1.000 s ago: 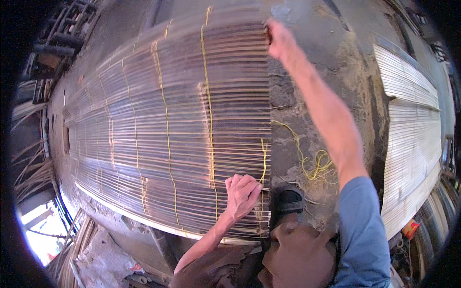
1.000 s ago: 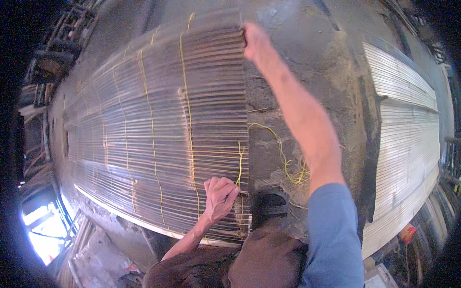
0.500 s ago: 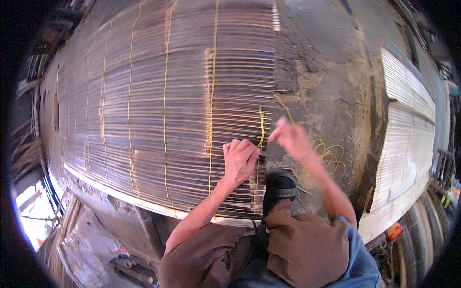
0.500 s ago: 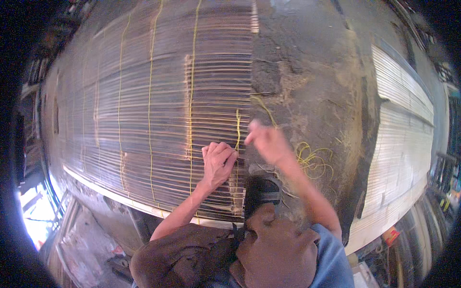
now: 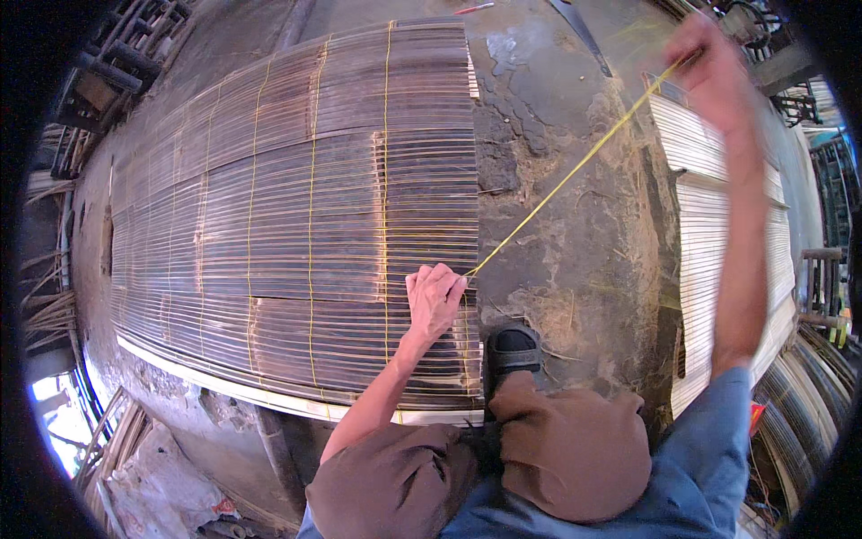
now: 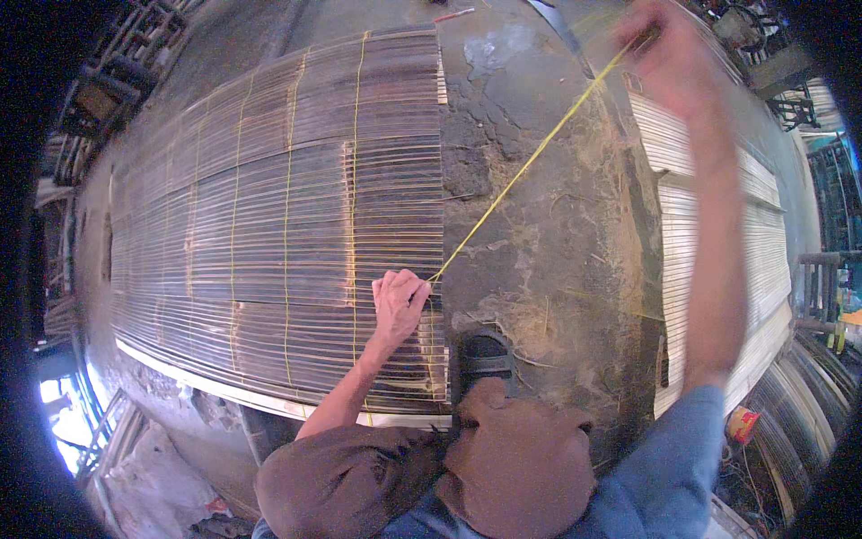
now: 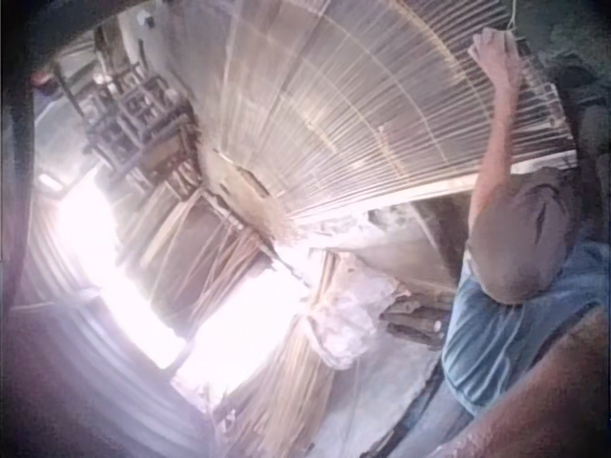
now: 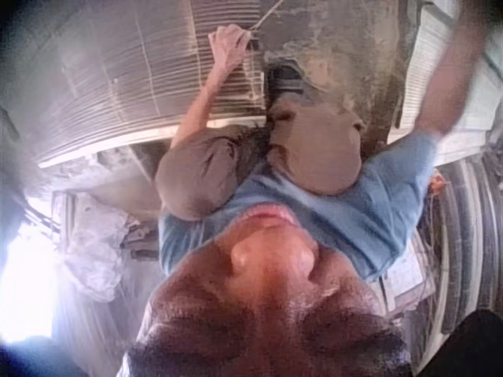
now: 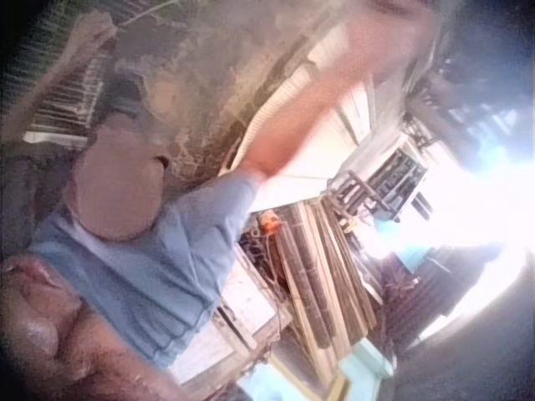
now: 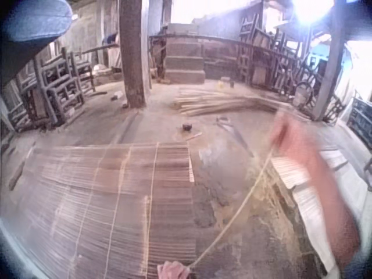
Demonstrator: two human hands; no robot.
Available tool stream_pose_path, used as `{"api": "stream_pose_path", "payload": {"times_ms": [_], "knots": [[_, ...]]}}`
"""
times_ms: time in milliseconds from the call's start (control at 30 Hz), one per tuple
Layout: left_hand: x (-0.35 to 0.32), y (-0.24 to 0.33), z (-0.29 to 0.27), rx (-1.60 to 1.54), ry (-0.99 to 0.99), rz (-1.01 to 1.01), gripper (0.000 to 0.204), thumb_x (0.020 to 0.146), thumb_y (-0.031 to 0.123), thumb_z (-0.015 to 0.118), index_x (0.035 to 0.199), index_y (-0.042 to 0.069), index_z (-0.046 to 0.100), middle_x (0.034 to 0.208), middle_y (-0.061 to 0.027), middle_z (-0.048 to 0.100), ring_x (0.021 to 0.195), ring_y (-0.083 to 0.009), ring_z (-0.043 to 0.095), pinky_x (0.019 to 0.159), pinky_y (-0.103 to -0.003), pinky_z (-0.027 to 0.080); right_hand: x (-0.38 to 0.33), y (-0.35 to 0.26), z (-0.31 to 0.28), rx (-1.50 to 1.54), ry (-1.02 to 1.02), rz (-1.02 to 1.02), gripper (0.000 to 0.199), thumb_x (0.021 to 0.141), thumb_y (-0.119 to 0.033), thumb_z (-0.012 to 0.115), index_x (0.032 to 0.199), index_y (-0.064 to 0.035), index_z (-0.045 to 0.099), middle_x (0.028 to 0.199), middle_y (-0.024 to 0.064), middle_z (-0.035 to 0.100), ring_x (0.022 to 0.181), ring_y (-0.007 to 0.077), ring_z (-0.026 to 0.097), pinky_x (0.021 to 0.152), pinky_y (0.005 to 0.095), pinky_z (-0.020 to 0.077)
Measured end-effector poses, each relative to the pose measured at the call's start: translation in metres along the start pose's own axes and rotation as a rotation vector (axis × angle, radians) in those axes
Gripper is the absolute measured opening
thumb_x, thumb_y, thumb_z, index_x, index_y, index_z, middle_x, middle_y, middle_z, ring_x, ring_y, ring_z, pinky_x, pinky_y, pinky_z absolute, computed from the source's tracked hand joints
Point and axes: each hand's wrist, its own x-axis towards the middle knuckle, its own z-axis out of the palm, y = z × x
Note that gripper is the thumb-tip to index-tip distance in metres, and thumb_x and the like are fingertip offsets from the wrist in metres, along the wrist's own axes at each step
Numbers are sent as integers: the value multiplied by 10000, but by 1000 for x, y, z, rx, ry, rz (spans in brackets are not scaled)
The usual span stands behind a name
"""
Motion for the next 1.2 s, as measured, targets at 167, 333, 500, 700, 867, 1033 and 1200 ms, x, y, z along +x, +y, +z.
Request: {"api": "stream_pose_path", "payload": {"times_ms": [167,333,500,700,867,1033,1200], "knots": [[3,4,2,-31,-9,-18,132,894,226,694,834,109,691,850,6,593,849,-214,530,831,-388,341,59,-128,-93,-742,175,-176,197,1035,-205,522,878,-86,519,802,13,513,774,150,544,832,306,491],[1,1,6,-25,-5,-8,138,895,207,676,812,100,696,843,-9,614,854,-229,545,812,-401,346,53,-142,-125,-1178,293,-164,191,1033,-242,521,939,-78,545,835,26,549,787,160,561,822,326,502],[4,3,19,-45,-63,-18,124,903,207,660,832,112,695,862,1,603,876,-223,541,840,-396,344,66,-187,-81,-1356,291,-328,217,1030,-279,520,999,-70,572,868,39,585,799,170,578,813,346,514],[-1,-3,1,17,-65,-53,146,904,225,664,824,108,702,872,6,614,877,-224,544,837,-401,349,115,-161,-4,-1332,202,-544,280,1027,-323,519,1072,-60,603,907,55,629,814,182,599,801,370,527],[10,11,15,-22,-69,2,138,901,215,680,824,103,701,874,1,619,882,-221,556,829,-393,355,88,27,-20,-1699,1,18,345,1025,-360,519,1133,-52,630,939,68,665,826,192,616,792,390,539],[-4,-13,-7,44,-42,-37,135,901,216,686,824,105,690,877,-5,608,884,-230,552,842,-404,363,-148,241,52,-1040,-495,638,384,998,-391,542,1091,-39,666,930,110,709,829,256,646,774,427,534],[2,2,0,34,-85,-14,137,917,215,668,843,100,679,874,-14,603,886,-237,542,848,-391,355,-382,210,39,-848,-118,668,294,978,-270,552,878,-19,668,801,143,686,765,231,659,718,388,518]]}}
